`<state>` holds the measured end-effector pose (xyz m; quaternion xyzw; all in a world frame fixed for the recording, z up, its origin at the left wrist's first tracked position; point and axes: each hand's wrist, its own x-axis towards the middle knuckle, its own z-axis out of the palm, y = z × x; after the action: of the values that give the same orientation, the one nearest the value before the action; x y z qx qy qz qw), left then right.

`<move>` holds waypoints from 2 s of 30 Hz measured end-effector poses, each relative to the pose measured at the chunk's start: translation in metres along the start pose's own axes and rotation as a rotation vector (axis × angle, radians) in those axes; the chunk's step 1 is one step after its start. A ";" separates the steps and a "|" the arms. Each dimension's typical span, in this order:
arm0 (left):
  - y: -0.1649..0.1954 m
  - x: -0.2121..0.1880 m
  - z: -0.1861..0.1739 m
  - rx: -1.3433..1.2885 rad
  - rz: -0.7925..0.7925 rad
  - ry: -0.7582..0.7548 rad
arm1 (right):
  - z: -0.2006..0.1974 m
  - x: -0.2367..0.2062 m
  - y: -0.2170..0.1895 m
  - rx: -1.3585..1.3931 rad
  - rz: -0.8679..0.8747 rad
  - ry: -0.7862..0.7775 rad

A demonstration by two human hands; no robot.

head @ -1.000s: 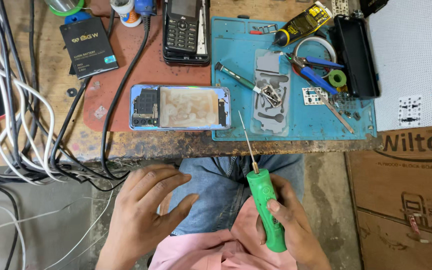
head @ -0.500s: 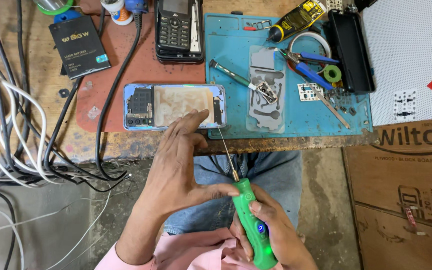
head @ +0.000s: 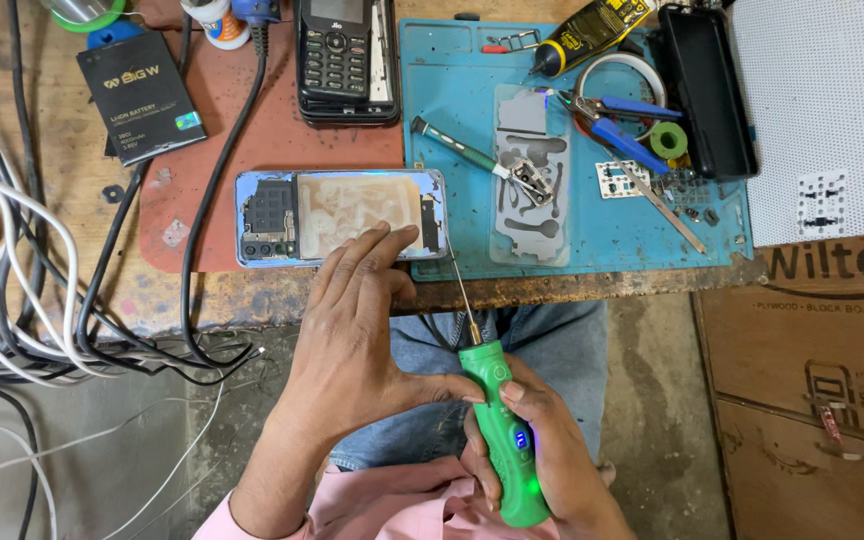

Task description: The person connects a charging cable to a smartphone, then uses a metal prying tool to remove the back cover. They place the cover aside and use a green electric screwdriver to remove screws from the phone's internal frame.

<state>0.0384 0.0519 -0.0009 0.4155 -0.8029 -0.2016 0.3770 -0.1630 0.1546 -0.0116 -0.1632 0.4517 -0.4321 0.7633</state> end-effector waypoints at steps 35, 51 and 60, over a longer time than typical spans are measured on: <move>-0.004 -0.001 0.000 -0.058 -0.025 -0.016 | 0.005 0.014 0.001 0.025 -0.008 0.036; -0.002 0.000 0.006 -0.039 -0.067 0.048 | 0.010 0.027 -0.019 -0.008 0.029 0.064; -0.002 -0.001 0.007 -0.011 -0.066 0.057 | 0.009 0.029 -0.027 -0.045 0.046 0.067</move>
<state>0.0340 0.0512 -0.0074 0.4451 -0.7766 -0.2063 0.3951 -0.1629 0.1145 -0.0058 -0.1553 0.4903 -0.4096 0.7535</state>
